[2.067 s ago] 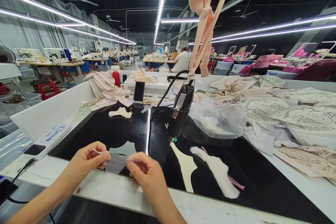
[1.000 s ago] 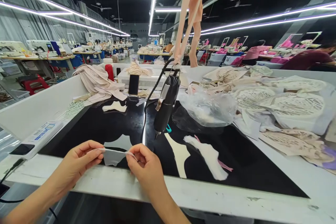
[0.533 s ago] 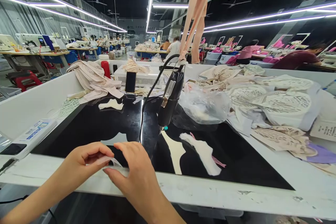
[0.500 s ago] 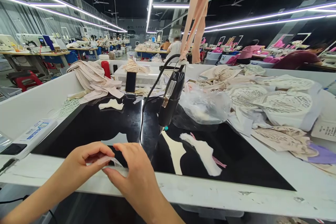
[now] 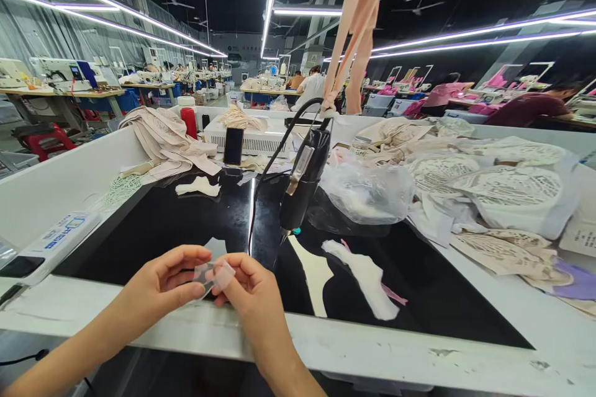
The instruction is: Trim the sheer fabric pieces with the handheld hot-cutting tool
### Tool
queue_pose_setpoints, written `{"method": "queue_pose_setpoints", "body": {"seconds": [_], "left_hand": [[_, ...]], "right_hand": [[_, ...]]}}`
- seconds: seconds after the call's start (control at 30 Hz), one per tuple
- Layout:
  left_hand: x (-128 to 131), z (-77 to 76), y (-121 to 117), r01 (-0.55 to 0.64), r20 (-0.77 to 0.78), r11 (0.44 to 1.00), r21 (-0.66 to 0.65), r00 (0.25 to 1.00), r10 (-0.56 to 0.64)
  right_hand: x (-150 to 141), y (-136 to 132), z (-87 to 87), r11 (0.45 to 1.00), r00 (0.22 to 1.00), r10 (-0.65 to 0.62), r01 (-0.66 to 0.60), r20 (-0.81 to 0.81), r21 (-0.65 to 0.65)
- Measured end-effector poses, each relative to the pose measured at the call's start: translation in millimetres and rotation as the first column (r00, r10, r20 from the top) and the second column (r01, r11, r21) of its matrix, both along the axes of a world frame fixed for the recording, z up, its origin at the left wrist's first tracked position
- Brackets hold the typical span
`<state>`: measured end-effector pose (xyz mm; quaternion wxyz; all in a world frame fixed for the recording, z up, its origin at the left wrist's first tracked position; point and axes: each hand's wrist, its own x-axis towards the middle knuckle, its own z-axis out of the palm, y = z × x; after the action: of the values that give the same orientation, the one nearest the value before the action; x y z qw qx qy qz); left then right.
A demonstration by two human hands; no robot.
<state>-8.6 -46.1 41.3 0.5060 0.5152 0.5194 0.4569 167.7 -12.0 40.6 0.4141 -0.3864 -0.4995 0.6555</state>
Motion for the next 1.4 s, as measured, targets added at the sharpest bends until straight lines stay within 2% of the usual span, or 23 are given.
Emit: {"method": "queue_pose_setpoints", "body": {"seconds": [0.07,0.13,0.27,0.37,0.43,0.53,0.6,0.67,0.73,0.8,0.9,1.1,1.27,1.4], "left_hand": [[1.1,-2.8,0.5,0.04,0.075,0.998,-0.042,0.996,-0.037],[1.8,-2.5,0.4,0.032,0.08,0.999,-0.041,0.996,-0.029],[-1.7,1.8,-0.2,0.023,0.053,0.998,-0.053,0.998,-0.02],[-8.0,3.1,-0.5,0.088,0.046,0.994,-0.062,0.995,-0.085],[-11.5,3.7,-0.3,0.124,-0.012,0.991,-0.057,0.992,-0.125],[-13.8,7.3,1.1,0.163,-0.116,0.986,-0.046,0.979,-0.167],[-13.5,11.8,2.7,0.192,-0.149,0.98,-0.042,0.969,-0.197],[-12.9,16.6,4.4,0.221,-0.169,0.974,-0.043,0.96,-0.225],[-12.8,20.2,5.8,0.238,-0.177,0.97,-0.041,0.954,-0.242],[-13.3,21.9,6.9,0.238,-0.165,0.971,-0.034,0.956,-0.24],[-15.0,21.0,8.4,0.219,-0.139,0.975,-0.045,0.965,-0.223],[-19.2,13.0,10.4,0.237,-0.093,0.97,-0.05,0.966,-0.241],[-23.3,7.4,10.2,0.246,-0.062,0.968,-0.045,0.967,-0.249],[-25.0,8.3,10.3,0.231,-0.025,0.97,-0.078,0.972,-0.234]], "right_hand": [[-0.5,-2.8,-1.8,0.998,0.997,-0.007,0.003,-0.072,-0.061],[-0.5,-5.4,-4.3,0.995,0.995,0.004,-0.013,-0.097,-0.098],[5.7,-4.9,-9.0,0.999,1.0,-0.018,0.017,-0.013,-0.049],[17.3,1.4,-12.5,0.984,0.979,-0.154,0.141,0.133,0.106],[24.8,4.6,-14.5,0.94,0.934,-0.274,0.209,0.231,0.27],[28.7,3.6,-16.2,0.85,0.872,-0.357,0.156,0.334,0.503],[25.3,0.3,-16.7,0.802,0.887,-0.306,0.045,0.346,0.595],[19.4,-2.3,-17.0,0.786,0.92,-0.183,-0.074,0.346,0.613],[13.8,-3.0,-17.4,0.803,0.936,-0.054,-0.166,0.347,0.572],[10.3,-1.8,-18.3,0.842,0.94,0.025,-0.203,0.34,0.5],[9.2,1.1,-19.7,0.87,0.947,0.048,-0.196,0.317,0.452],[10.8,3.5,-17.1,0.838,0.95,-0.011,-0.162,0.312,0.521],[9.2,5.0,-14.7,0.755,0.949,-0.089,-0.134,0.304,0.642],[7.7,7.4,-12.8,0.606,0.946,-0.172,-0.117,0.274,0.787]]}}
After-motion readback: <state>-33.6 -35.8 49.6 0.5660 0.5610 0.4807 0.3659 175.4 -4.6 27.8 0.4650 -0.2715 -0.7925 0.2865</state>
